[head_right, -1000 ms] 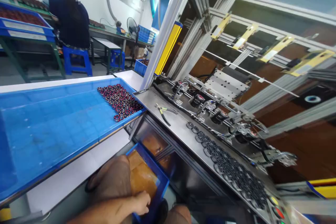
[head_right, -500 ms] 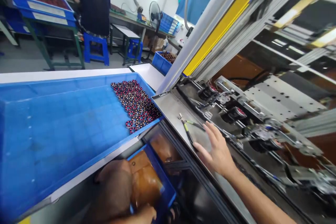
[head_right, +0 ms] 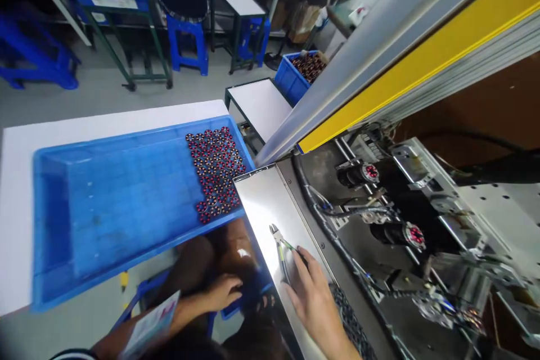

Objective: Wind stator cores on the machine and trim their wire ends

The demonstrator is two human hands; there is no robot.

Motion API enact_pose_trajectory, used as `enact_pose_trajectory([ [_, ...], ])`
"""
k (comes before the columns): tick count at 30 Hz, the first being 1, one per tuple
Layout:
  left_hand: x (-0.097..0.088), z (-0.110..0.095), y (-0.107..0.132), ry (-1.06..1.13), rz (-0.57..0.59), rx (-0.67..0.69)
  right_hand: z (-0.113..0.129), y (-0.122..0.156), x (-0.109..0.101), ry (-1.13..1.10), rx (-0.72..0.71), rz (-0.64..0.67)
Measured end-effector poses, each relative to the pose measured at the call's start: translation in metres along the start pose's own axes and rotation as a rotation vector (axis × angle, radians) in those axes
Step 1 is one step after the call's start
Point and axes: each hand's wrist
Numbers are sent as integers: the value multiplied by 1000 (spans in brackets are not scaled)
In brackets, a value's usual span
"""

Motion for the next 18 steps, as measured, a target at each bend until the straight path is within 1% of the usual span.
enact_pose_trajectory([
  [2,-25,-25,35,69,-130,-4,1,5,-7,-23,-10,46],
  [4,-58,-46,68,160,-332,-21,5,13,-10,-40,29,57],
  [5,-77,-53,81,206,-456,-47,9,19,-11,-58,62,58],
  [7,-116,-61,99,306,-695,-130,17,31,-13,-142,152,62],
  [8,-136,-61,101,361,-791,-179,22,38,-15,-210,206,60],
  [9,-154,-60,100,417,-861,-229,27,46,-17,-296,266,54],
  [10,-170,-58,95,475,-896,-283,31,53,-20,-399,332,43],
  [11,-184,-55,87,535,-901,-342,36,61,-24,-514,406,31],
  [13,-204,-52,67,649,-844,-454,44,75,-32,-747,550,26],
  [15,-213,-52,48,735,-756,-545,50,89,-38,-923,654,32],
  [18,-215,-57,29,791,-660,-623,53,108,-43,-1027,707,12],
])
Point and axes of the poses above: each hand's wrist, its own y-axis away from the middle knuckle, its own x-axis out of the palm, z = x × y, and after that the axes turned 2 degrees about -x, right-handed
